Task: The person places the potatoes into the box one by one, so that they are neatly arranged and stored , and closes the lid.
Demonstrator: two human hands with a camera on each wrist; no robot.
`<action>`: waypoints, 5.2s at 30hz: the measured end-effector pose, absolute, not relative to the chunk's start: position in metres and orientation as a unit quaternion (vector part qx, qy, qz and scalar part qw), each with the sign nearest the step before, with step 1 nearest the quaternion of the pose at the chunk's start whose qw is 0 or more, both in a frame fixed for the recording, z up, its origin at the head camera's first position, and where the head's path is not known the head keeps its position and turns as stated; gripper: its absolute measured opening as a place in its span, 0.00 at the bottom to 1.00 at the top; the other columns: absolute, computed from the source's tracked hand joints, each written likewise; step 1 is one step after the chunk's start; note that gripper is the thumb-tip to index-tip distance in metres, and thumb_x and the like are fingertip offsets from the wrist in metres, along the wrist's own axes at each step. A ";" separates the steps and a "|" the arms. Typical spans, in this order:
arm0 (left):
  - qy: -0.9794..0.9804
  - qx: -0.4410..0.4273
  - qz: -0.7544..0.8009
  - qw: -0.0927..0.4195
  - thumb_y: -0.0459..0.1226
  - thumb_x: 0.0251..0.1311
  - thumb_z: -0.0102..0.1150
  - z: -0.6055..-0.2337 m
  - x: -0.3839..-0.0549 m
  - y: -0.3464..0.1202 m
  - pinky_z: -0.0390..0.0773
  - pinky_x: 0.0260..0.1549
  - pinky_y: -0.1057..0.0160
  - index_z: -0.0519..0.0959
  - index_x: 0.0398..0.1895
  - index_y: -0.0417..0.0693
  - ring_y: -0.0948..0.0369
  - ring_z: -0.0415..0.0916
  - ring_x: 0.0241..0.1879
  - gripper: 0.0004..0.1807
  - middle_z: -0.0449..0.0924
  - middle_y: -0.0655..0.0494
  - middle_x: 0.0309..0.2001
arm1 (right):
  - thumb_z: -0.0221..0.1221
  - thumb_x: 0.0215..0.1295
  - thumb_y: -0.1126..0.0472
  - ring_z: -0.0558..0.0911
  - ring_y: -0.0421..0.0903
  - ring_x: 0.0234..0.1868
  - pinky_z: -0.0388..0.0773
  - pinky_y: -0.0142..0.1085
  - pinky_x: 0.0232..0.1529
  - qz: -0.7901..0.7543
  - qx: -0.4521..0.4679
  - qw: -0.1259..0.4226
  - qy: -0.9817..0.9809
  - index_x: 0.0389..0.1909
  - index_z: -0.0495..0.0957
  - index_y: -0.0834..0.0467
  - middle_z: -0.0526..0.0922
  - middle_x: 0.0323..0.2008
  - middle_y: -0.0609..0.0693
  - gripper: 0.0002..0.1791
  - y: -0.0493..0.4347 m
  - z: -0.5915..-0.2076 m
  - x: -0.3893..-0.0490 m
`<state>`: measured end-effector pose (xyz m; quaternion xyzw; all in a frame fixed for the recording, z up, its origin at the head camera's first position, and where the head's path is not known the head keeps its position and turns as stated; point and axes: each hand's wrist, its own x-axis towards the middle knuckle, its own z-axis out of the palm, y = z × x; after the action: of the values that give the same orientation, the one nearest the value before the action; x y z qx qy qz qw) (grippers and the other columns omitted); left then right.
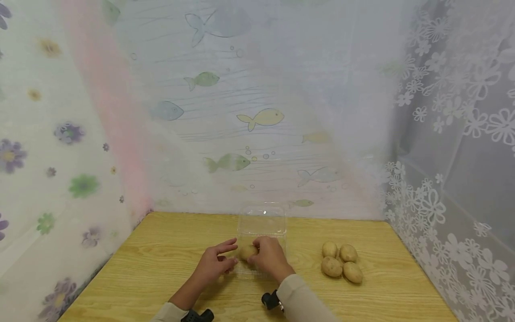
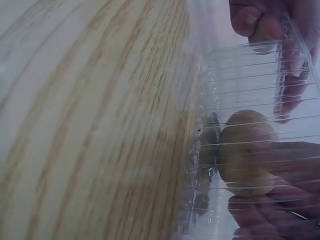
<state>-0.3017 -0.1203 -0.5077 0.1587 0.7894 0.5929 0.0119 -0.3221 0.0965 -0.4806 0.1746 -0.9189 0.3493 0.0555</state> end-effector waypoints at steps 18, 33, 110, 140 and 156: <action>0.784 0.160 0.599 0.012 0.34 0.65 0.68 -0.507 -0.301 -0.121 0.80 0.24 0.66 0.77 0.67 0.36 0.63 0.76 0.21 0.27 0.65 0.47 0.77 | 0.79 0.52 0.59 0.89 0.50 0.41 0.87 0.46 0.43 0.385 0.139 0.082 -0.909 0.45 0.86 0.65 0.90 0.43 0.59 0.22 0.095 -0.488 -0.324; 0.806 0.165 0.568 0.006 0.35 0.67 0.67 -0.507 -0.304 -0.122 0.82 0.26 0.63 0.76 0.69 0.42 0.58 0.83 0.29 0.27 0.65 0.48 0.77 | 0.79 0.52 0.57 0.88 0.49 0.41 0.86 0.45 0.42 0.378 0.138 0.083 -0.912 0.46 0.86 0.64 0.90 0.43 0.57 0.23 0.095 -0.488 -0.323; 0.847 0.193 0.493 -0.049 0.41 0.72 0.63 -0.512 -0.305 -0.121 0.74 0.20 0.68 0.75 0.71 0.46 0.70 0.68 0.21 0.27 0.72 0.51 0.73 | 0.61 0.61 0.24 0.82 0.62 0.45 0.73 0.63 0.61 0.408 -0.042 0.102 -0.906 0.78 0.65 0.54 0.60 0.78 0.64 0.53 0.312 -0.475 -0.300; 0.825 0.185 0.532 -0.043 0.36 0.68 0.66 -0.517 -0.297 -0.126 0.72 0.16 0.72 0.74 0.72 0.44 0.72 0.65 0.16 0.29 0.72 0.47 0.73 | 0.63 0.71 0.41 0.64 0.76 0.71 0.66 0.70 0.66 0.363 0.010 0.047 -0.930 0.75 0.65 0.65 0.67 0.72 0.73 0.43 0.301 -0.490 -0.300; 0.818 0.183 0.545 -0.030 0.40 0.70 0.65 -0.525 -0.301 -0.122 0.70 0.14 0.69 0.71 0.75 0.49 0.70 0.61 0.14 0.31 0.82 0.45 0.54 | 0.62 0.72 0.46 0.65 0.76 0.71 0.66 0.69 0.67 0.346 0.011 0.059 -0.936 0.71 0.70 0.67 0.69 0.70 0.73 0.37 0.310 -0.496 -0.303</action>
<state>-0.3012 -0.1223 -0.5254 0.1825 0.8175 0.5454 -0.0300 -0.3028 0.3096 -0.4963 0.0114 -0.9363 0.3462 0.0588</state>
